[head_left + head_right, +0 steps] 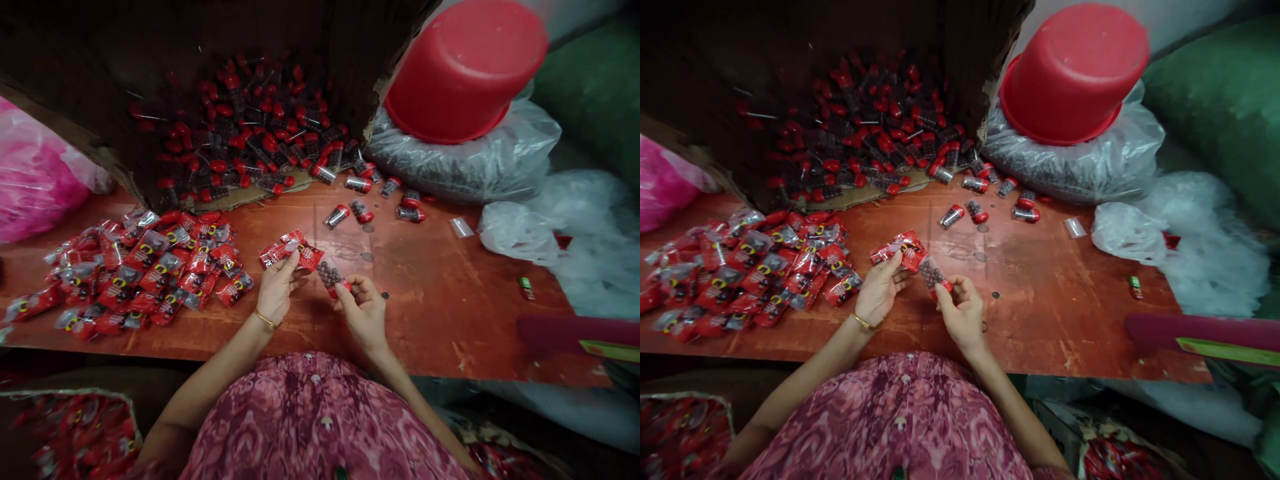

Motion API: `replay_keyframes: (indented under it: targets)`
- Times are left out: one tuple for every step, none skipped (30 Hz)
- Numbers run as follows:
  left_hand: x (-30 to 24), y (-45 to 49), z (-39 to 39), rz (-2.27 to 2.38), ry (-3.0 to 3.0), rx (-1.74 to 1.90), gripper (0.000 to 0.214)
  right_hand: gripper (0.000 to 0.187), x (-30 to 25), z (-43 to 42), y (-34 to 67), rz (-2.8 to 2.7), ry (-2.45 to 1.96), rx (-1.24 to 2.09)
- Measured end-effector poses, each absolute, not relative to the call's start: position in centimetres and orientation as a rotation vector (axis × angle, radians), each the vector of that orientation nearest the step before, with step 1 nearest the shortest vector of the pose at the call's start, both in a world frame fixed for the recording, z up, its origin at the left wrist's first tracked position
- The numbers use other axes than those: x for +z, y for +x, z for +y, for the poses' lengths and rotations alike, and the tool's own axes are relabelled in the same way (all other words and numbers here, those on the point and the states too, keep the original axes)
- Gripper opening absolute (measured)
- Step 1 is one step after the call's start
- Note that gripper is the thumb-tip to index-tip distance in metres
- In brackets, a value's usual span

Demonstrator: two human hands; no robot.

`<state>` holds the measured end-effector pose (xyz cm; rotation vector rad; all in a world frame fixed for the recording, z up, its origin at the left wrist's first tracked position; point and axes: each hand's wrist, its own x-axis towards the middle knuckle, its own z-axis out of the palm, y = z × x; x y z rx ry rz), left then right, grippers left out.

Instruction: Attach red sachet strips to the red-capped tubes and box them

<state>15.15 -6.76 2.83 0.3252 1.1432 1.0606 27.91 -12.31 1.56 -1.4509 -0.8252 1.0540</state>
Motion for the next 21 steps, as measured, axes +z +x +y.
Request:
replay_keyframes:
  targets:
    - [2.8, 15.2, -6.8, 1.154, 0.333, 1.074, 0.044, 0.029, 1.6, -12.3, 27.8, -0.811, -1.451, 1.086]
    - [2.7, 15.3, -6.8, 1.165, 0.344, 1.089, 0.044, 0.030, 1.6, -12.4, 27.8, -0.802, -1.452, 1.121]
    - [2.7, 15.3, -6.8, 1.176, 0.357, 1.105, 0.043, 0.030, 1.6, -12.4, 27.7, -0.797, -1.453, 1.156]
    - [2.6, 15.3, -6.8, 1.185, 0.371, 1.120, 0.042, 0.031, 1.6, -12.4, 27.8, -0.794, -1.452, 1.188]
    - [2.6, 15.3, -6.8, 1.190, 0.384, 1.132, 0.041, 0.031, 1.6, -12.3, 27.8, -0.792, -1.449, 1.216]
    - [2.6, 15.3, -6.8, 1.190, 0.394, 1.142, 0.041, 0.031, 1.6, -12.3, 27.9, -0.791, -1.444, 1.245]
    - [2.6, 15.4, -6.8, 1.186, 0.397, 1.149, 0.041, 0.032, 1.6, -12.2, 28.0, -0.791, -1.434, 1.274]
    - [2.6, 15.4, -6.8, 1.175, 0.392, 1.155, 0.041, 0.032, 1.6, -12.0, 28.1, -0.791, -1.421, 1.304]
    - [2.6, 15.5, -6.8, 1.158, 0.378, 1.161, 0.041, 0.032, 1.6, -11.9, 28.1, -0.790, -1.407, 1.331]
    - [2.7, 15.5, -6.9, 1.137, 0.359, 1.169, 0.042, 0.033, 1.6, -11.8, 28.2, -0.789, -1.395, 1.354]
    - [2.7, 15.7, -6.9, 1.113, 0.339, 1.175, 0.042, 0.033, 1.6, -11.7, 28.2, -0.791, -1.385, 1.371]
    - [2.8, 15.8, -6.9, 1.091, 0.321, 1.180, 0.043, 0.033, 1.5, -11.6, 28.2, -0.794, -1.379, 1.380]
    - [2.8, 15.9, -7.0, 1.072, 0.304, 1.181, 0.043, 0.033, 1.5, -11.6, 28.2, -0.797, -1.378, 1.385]
    - [2.7, 16.0, -7.0, 1.062, 0.287, 1.180, 0.043, 0.033, 1.5, -11.5, 28.2, -0.800, -1.381, 1.387]
    - [2.7, 16.1, -7.1, 1.057, 0.270, 1.175, 0.043, 0.033, 1.5, -11.5, 28.1, -0.801, -1.386, 1.386]
    - [2.7, 16.2, -7.1, 1.055, 0.253, 1.169, 0.043, 0.033, 1.5, -11.5, 28.0, -0.798, -1.391, 1.383]
    - [2.6, 16.3, -7.1, 1.054, 0.240, 1.163, 0.042, 0.033, 1.6, -11.5, 27.9, -0.795, -1.397, 1.374]
    - [2.5, 16.4, -7.1, 1.051, 0.230, 1.161, 0.041, 0.033, 1.6, -11.5, 27.8, -0.796, -1.402, 1.360]
    - [2.5, 16.5, -7.0, 1.046, 0.225, 1.160, 0.040, 0.032, 1.6, -11.4, 27.7, -0.804, -1.406, 1.340]
    - [2.5, 16.5, -7.0, 1.039, 0.221, 1.163, 0.038, 0.032, 1.6, -11.4, 27.6, -0.818, -1.411, 1.314]
    - [2.5, 16.6, -7.0, 1.032, 0.219, 1.165, 0.037, 0.031, 1.6, -11.3, 27.4, -0.835, -1.417, 1.279]
